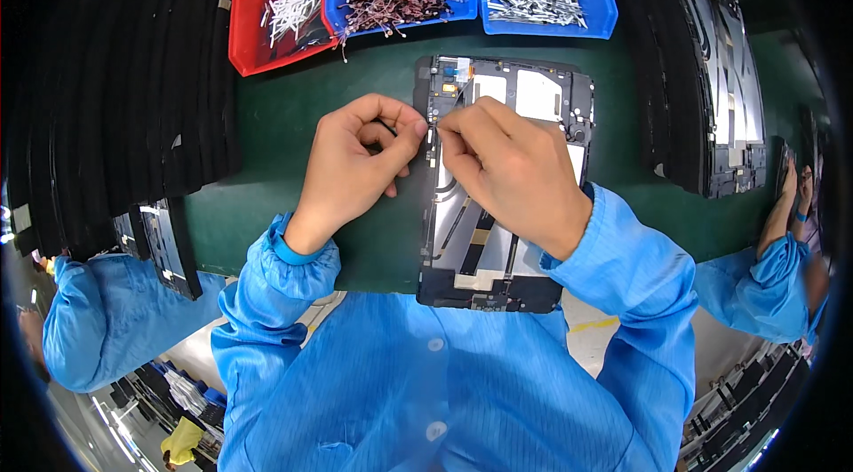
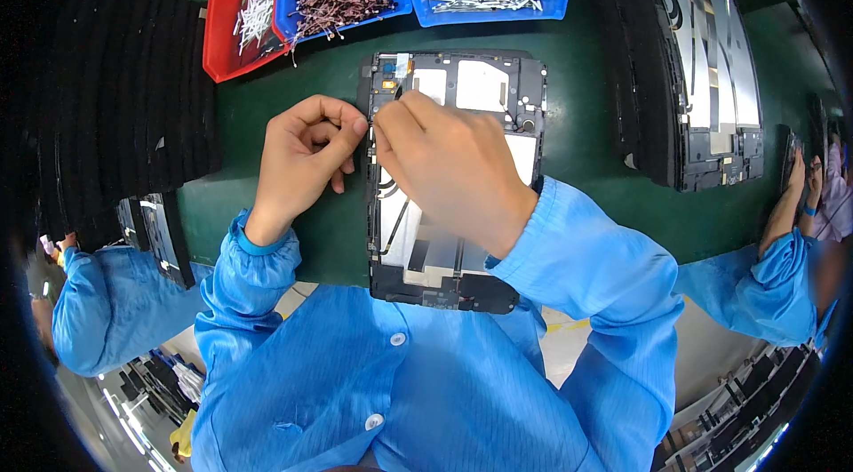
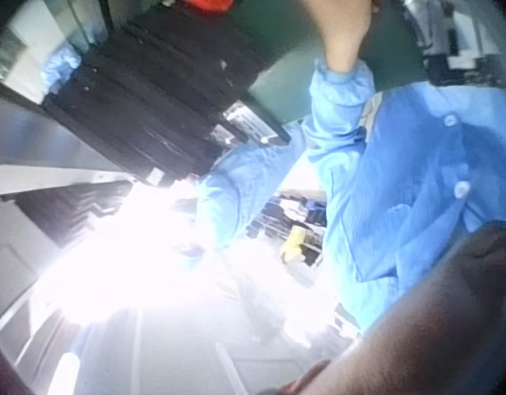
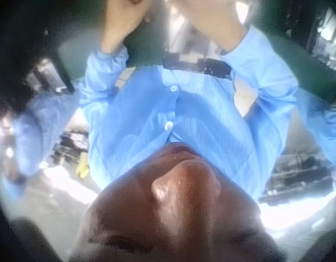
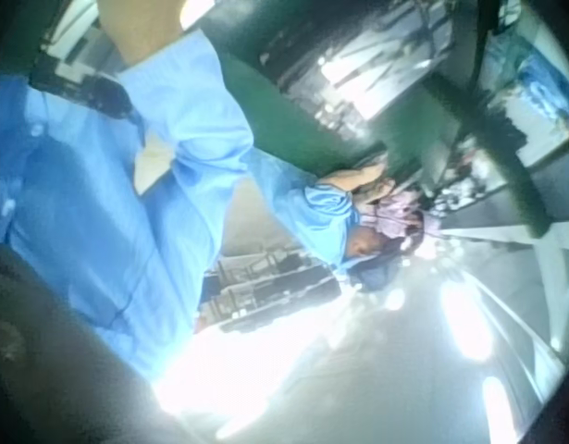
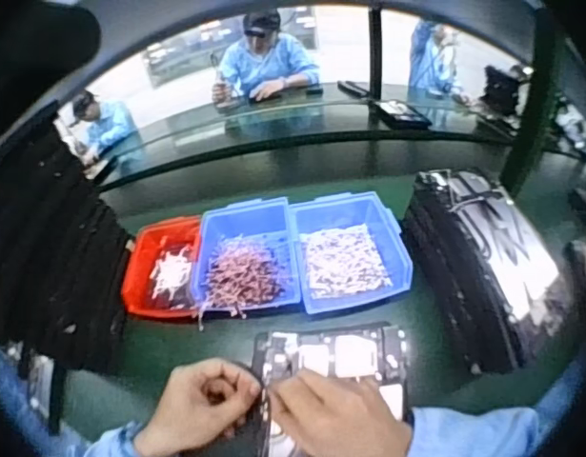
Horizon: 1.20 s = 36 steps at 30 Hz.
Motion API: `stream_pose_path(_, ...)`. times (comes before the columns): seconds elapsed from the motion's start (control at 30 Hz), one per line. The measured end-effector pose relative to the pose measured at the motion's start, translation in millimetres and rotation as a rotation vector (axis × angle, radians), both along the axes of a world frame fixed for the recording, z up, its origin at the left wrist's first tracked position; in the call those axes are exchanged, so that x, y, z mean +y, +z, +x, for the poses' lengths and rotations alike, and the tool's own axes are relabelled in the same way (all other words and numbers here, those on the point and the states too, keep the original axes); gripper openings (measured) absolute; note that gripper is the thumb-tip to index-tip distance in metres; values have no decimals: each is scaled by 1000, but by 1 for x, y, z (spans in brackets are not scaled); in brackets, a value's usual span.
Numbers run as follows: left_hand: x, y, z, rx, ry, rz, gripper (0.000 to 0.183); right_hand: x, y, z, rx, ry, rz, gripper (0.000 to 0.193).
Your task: Assembling the internal components and outer frame of a tablet electronic device on an industrial assembly line.
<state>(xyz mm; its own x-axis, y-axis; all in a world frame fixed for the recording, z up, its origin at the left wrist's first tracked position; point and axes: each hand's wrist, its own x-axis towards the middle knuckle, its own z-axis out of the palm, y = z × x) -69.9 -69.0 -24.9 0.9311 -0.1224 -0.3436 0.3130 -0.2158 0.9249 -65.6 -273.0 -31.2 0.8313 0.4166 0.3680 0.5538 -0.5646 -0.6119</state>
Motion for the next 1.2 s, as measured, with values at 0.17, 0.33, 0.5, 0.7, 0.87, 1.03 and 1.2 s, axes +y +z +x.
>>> stream_pose_path(0.17, 5, 2, 6, 22, -28, -24, 12, -2, -1, 1, -19, 29, 14, 16)
stream_pose_path(0.33, 9, 14, 24, 195, -134, -56, 12, -2, -1, 1, -9, 42, 29, 17)
stream_pose_path(0.5, 8, 21, 34, 266, -178, -20, 12, -2, 0, 1, -1, 28, 36, 16)
stream_pose_path(0.7, 7, 18, 30, 240, -150, -26, 13, -3, 0, 1, -10, 36, 41, 14)
stream_pose_path(0.87, 4, 19, 27, 212, -130, -23, 13, -6, 2, 0, 71, -10, 132, 11)
stream_pose_path(1.03, 7, 19, 27, 208, -173, -35, 14, -6, 8, 3, 134, -54, 83, 9)
stream_pose_path(1.2, 3, 21, 32, 175, -178, 31, 20, -5, 18, 9, 176, -49, 40, 7)
